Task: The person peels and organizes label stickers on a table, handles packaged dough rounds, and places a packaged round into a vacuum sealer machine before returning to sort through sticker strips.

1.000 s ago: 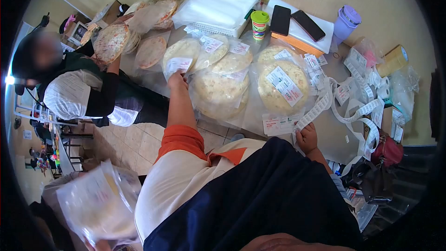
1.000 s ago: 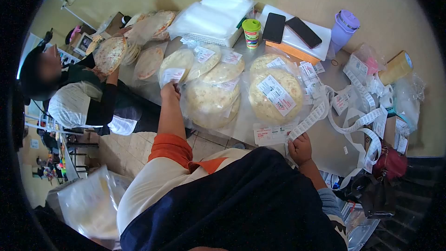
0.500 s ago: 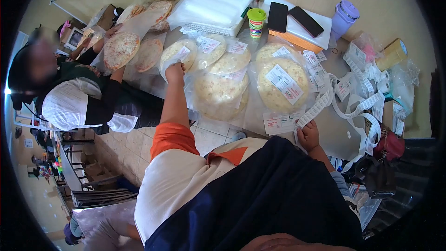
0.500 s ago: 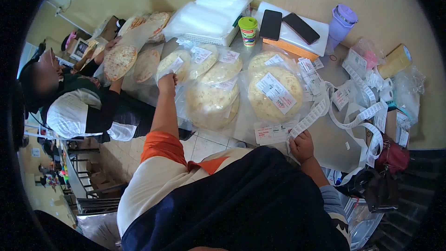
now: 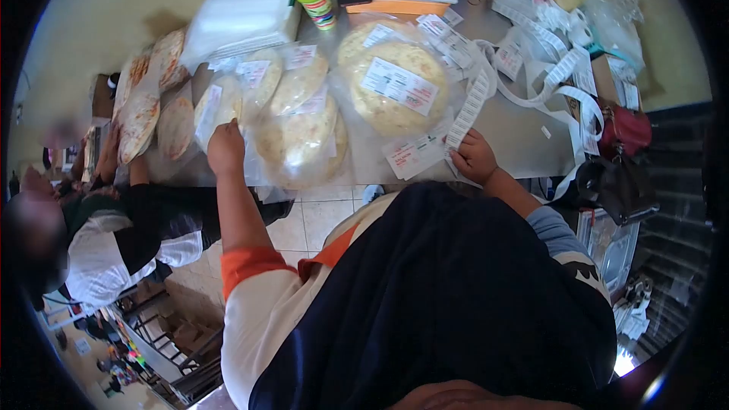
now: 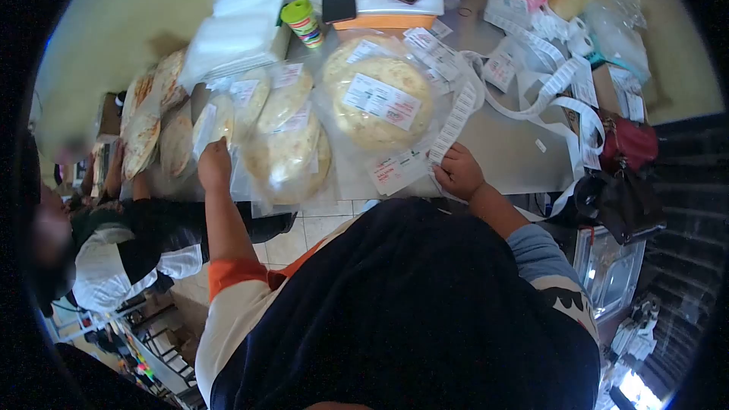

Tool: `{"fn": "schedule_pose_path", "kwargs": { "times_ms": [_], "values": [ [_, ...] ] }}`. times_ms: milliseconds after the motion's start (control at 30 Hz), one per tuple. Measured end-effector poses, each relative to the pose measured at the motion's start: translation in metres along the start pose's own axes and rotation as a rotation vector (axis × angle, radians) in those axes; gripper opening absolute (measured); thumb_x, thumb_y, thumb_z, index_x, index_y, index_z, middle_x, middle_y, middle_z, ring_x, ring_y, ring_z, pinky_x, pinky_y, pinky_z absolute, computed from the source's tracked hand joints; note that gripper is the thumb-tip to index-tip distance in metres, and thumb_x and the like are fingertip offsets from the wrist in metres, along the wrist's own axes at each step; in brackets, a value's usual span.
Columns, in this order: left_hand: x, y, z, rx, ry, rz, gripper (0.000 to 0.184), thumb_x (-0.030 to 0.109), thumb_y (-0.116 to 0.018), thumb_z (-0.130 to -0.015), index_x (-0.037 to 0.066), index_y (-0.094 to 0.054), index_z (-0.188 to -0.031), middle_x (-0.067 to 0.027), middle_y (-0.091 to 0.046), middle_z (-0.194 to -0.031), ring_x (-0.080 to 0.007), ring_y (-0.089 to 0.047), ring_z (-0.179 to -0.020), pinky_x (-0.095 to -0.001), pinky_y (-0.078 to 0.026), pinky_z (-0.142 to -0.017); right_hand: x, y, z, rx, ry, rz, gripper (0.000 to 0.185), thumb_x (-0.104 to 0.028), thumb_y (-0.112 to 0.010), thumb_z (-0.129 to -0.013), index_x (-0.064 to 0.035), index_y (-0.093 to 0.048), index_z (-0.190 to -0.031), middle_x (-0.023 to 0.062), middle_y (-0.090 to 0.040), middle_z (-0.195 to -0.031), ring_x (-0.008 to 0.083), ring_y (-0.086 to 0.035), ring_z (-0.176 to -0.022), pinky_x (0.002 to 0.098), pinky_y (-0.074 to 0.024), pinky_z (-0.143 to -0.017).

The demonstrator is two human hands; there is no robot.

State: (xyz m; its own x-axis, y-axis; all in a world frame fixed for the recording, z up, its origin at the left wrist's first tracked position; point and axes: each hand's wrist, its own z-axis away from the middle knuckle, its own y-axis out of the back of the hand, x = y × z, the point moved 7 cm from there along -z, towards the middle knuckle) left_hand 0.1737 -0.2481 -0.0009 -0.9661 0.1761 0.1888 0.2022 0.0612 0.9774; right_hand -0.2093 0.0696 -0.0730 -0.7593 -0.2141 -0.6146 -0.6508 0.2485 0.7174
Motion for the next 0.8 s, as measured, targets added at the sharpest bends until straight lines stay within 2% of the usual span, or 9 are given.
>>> {"fn": "schedule_pose_path", "kwargs": {
  "times_ms": [100,200,300,567,633,667,733,767,800],
  "values": [
    [0.093,0.061,0.088,0.440,-0.205,0.133,0.017,0.018,-0.054,-0.085,0.004,-0.064,-0.082,-0.0146,-0.063,-0.076,-0.0303,-0.061,-0.067,-0.0372,-0.048,-0.060,0.004,-0.001,0.004,0.019,-0.009,-0.003,0.023,-0.008,-0.060,-0.073,0.0005,-0.065,-0.094,0.0144,-0.063,-0.099,0.0333,-0.056,-0.096,0.0406,-0.0445,-0.086],
    [0.180,0.029,0.164,0.186,-1.137,0.658,0.011,0.011,-0.061,-0.076,0.005,-0.061,-0.085,-0.0087,-0.060,-0.073,-0.0294,-0.057,-0.063,-0.0362,-0.046,-0.059,0.004,0.002,0.004,0.058,-0.038,-0.079,0.022,-0.009,-0.060,-0.075,0.0008,-0.065,-0.094,0.0149,-0.062,-0.100,0.0332,-0.056,-0.097,0.0395,-0.0441,-0.086],
    [0.237,-0.037,0.205,-0.284,-1.099,0.455,0.036,0.022,-0.066,-0.074,0.001,-0.057,-0.101,-0.0140,-0.057,-0.099,-0.0296,-0.055,-0.092,-0.0375,-0.046,-0.079,0.013,0.004,0.012,0.167,-0.099,-0.212,0.020,-0.010,-0.060,-0.078,0.0013,-0.065,-0.094,0.0155,-0.062,-0.097,0.0337,-0.056,-0.095,0.0393,-0.0446,-0.084],
    [0.269,-0.118,0.224,-0.204,-1.012,0.244,0.063,0.040,-0.065,-0.073,-0.002,-0.049,-0.118,-0.0194,-0.047,-0.120,-0.0350,-0.044,-0.113,-0.0438,-0.037,-0.095,0.057,0.101,0.000,-0.250,-0.895,-0.114,0.027,-0.029,-0.052,-0.087,-0.0057,-0.064,-0.090,0.0136,-0.059,-0.092,0.0284,-0.058,-0.082,0.0393,-0.0451,-0.071],
    [0.273,-0.118,0.224,-0.187,-1.001,0.236,0.065,0.042,-0.063,-0.074,-0.002,-0.048,-0.119,-0.0204,-0.046,-0.122,-0.0362,-0.043,-0.114,-0.0456,-0.035,-0.097,0.080,0.140,-0.023,-0.524,-0.211,0.456,0.025,-0.023,-0.061,-0.081,-0.0066,-0.062,-0.099,0.0114,-0.060,-0.091,0.0298,-0.059,-0.081,0.0401,-0.0465,-0.073],
    [0.273,-0.116,0.223,-0.177,-1.009,0.232,0.064,0.042,-0.062,-0.075,-0.002,-0.047,-0.119,-0.0208,-0.045,-0.122,-0.0366,-0.042,-0.115,-0.0461,-0.034,-0.097,0.093,0.167,-0.043,-0.668,-0.439,0.550,0.032,-0.015,-0.069,-0.073,-0.0073,-0.060,-0.103,0.0120,-0.060,-0.093,0.0302,-0.059,-0.085,0.0402,-0.0477,-0.075],
    [0.274,-0.114,0.222,-0.176,-1.021,0.216,0.064,0.043,-0.060,-0.077,-0.002,-0.047,-0.120,-0.0218,-0.044,-0.124,-0.0372,-0.041,-0.116,-0.0465,-0.032,-0.098,0.082,0.246,-0.090,-0.158,-0.377,0.829,0.028,-0.009,-0.068,-0.073,-0.0057,-0.062,-0.100,0.0119,-0.062,-0.093,0.0319,-0.060,-0.086,0.0394,-0.0478,-0.077],
    [0.273,-0.116,0.223,-0.186,-1.022,0.203,0.063,0.043,-0.059,-0.078,-0.002,-0.047,-0.120,-0.0223,-0.044,-0.125,-0.0373,-0.041,-0.116,-0.0465,-0.032,-0.099,0.091,0.291,-0.098,0.333,-0.677,0.179,0.021,-0.019,-0.060,-0.083,-0.0029,-0.062,-0.097,0.0112,-0.062,-0.084,0.0309,-0.060,-0.083,0.0376,-0.0475,-0.077],
    [0.273,-0.117,0.223,-0.194,-1.022,0.191,0.063,0.044,-0.058,-0.078,-0.002,-0.047,-0.120,-0.0228,-0.043,-0.125,-0.0375,-0.040,-0.117,-0.0465,-0.031,-0.099,0.066,0.313,-0.117,0.563,-0.399,0.117,0.035,-0.034,-0.050,-0.091,-0.0015,-0.061,-0.096,0.0121,-0.061,-0.079,0.0287,-0.060,-0.080,0.0362,-0.0462,-0.075]
  ]
}}
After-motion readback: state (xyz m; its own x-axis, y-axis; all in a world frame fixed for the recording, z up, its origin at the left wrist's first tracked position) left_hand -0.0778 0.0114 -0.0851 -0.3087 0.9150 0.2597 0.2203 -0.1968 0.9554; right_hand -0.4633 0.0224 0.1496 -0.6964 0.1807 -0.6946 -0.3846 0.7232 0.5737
